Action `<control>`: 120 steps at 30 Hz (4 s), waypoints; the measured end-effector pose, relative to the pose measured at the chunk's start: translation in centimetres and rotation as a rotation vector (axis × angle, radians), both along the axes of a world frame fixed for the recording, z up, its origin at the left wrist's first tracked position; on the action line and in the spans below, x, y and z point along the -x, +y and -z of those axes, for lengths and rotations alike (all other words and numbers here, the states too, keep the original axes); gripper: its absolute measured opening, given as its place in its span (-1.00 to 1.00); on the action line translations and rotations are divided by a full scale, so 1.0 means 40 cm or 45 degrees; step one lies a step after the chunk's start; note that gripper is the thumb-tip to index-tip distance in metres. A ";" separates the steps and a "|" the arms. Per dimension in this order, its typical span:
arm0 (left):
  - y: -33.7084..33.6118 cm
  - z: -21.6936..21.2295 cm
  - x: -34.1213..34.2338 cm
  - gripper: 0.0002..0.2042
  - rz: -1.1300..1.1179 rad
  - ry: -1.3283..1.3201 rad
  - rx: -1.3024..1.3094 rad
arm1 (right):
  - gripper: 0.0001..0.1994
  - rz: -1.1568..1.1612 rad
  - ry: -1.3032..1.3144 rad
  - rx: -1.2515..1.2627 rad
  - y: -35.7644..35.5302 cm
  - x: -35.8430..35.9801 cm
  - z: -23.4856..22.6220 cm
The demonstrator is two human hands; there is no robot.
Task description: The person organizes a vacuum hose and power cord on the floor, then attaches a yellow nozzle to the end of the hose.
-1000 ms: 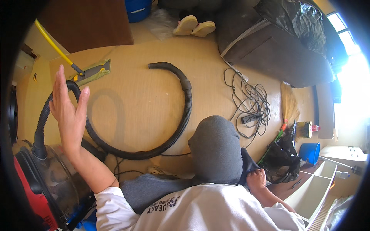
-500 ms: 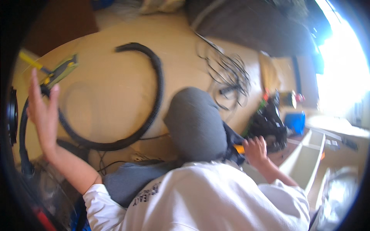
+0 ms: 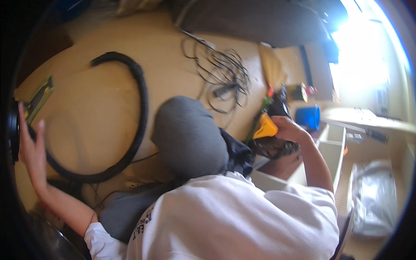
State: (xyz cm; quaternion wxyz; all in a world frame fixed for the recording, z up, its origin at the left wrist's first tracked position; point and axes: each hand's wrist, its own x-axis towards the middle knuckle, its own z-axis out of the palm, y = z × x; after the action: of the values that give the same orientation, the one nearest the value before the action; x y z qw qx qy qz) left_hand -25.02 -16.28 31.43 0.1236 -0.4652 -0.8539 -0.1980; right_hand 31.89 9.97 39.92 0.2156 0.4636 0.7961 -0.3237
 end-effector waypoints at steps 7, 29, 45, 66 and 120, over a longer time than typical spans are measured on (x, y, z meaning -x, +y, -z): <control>0.026 0.021 -0.065 -0.38 -0.232 0.062 0.160 | -0.69 0.126 0.812 0.039 0.232 0.469 0.083; 0.005 0.603 -0.423 -0.61 0.200 -0.841 0.273 | -0.54 0.018 0.359 -0.583 -0.245 0.882 0.935; -0.074 0.649 -0.590 -0.45 0.530 -0.876 0.442 | -0.54 -0.008 0.309 -0.581 -0.232 0.885 0.944; -0.215 0.668 -0.702 -0.61 0.514 -0.493 0.226 | -0.56 -0.867 0.300 -0.408 0.009 0.854 0.864; -0.196 0.659 -0.672 -0.67 0.568 -0.767 0.240 | -0.64 -0.038 0.411 -0.452 -0.203 1.079 0.941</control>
State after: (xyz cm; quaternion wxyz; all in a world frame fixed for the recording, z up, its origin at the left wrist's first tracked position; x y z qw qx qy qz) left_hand 1.84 -24.11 5.06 -0.2223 -0.5698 -0.7443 -0.2683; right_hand -11.26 1.83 2.30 0.0055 0.4246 0.8716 -0.2451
